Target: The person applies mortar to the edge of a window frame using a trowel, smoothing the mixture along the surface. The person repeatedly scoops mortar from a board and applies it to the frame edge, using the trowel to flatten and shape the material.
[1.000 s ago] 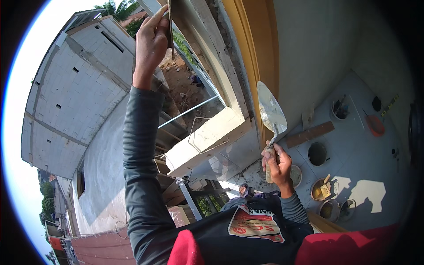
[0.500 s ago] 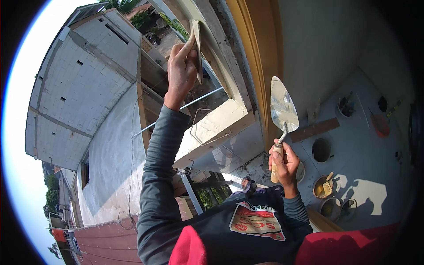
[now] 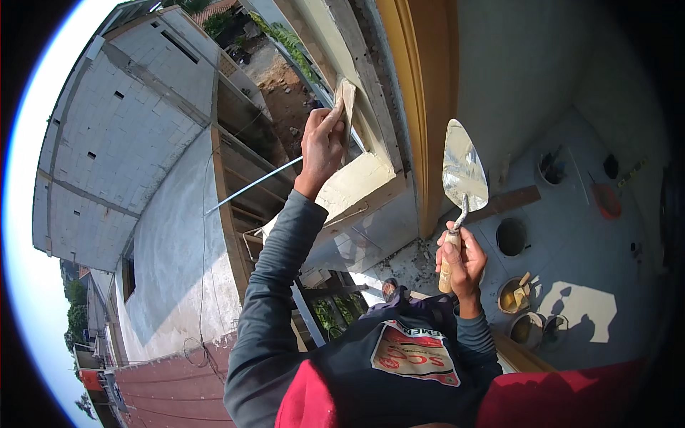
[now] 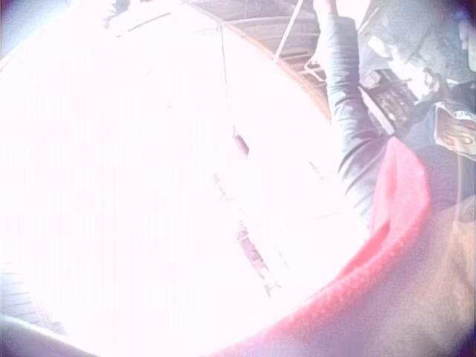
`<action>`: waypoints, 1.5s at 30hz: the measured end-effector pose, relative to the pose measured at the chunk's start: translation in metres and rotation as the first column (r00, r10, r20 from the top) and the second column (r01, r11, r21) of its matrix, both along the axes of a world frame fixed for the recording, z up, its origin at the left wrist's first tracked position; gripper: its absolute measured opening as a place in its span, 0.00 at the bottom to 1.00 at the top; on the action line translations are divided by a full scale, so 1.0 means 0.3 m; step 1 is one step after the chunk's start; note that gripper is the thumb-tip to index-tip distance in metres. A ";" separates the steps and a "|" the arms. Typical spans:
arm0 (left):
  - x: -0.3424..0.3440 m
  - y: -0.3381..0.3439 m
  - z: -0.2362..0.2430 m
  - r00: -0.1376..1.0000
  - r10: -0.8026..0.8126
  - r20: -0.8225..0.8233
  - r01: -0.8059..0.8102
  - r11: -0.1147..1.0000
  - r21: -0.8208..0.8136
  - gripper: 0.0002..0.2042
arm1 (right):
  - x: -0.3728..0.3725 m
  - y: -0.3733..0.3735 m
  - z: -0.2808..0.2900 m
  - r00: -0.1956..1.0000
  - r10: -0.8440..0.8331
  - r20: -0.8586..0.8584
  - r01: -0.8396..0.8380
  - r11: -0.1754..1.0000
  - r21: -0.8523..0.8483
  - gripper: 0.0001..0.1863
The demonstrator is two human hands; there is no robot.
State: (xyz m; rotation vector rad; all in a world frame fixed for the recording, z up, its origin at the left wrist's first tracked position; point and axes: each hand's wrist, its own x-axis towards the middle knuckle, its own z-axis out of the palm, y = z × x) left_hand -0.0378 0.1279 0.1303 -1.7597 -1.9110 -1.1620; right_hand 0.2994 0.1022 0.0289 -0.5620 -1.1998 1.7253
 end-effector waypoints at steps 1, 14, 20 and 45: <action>-0.003 -0.005 -0.027 1.000 -0.001 0.012 0.001 1.000 -0.015 0.20 | 0.001 -0.001 0.003 1.000 0.001 0.001 -0.001 1.000 0.003 0.23; 0.092 -0.187 -0.173 0.801 -0.036 0.597 0.115 0.989 -0.095 0.20 | -0.015 0.013 0.053 0.996 0.029 0.081 -0.040 0.990 0.135 0.24; 0.128 -0.199 -0.179 -0.085 -0.297 0.951 0.285 0.907 0.309 0.22 | -0.081 0.039 0.093 0.920 -0.126 0.371 -0.106 0.832 0.545 0.19; 0.030 -0.489 -0.201 -0.229 -0.444 0.866 0.286 0.820 0.496 0.18 | -0.590 0.137 -0.008 0.937 -0.269 0.222 0.163 0.900 0.403 0.24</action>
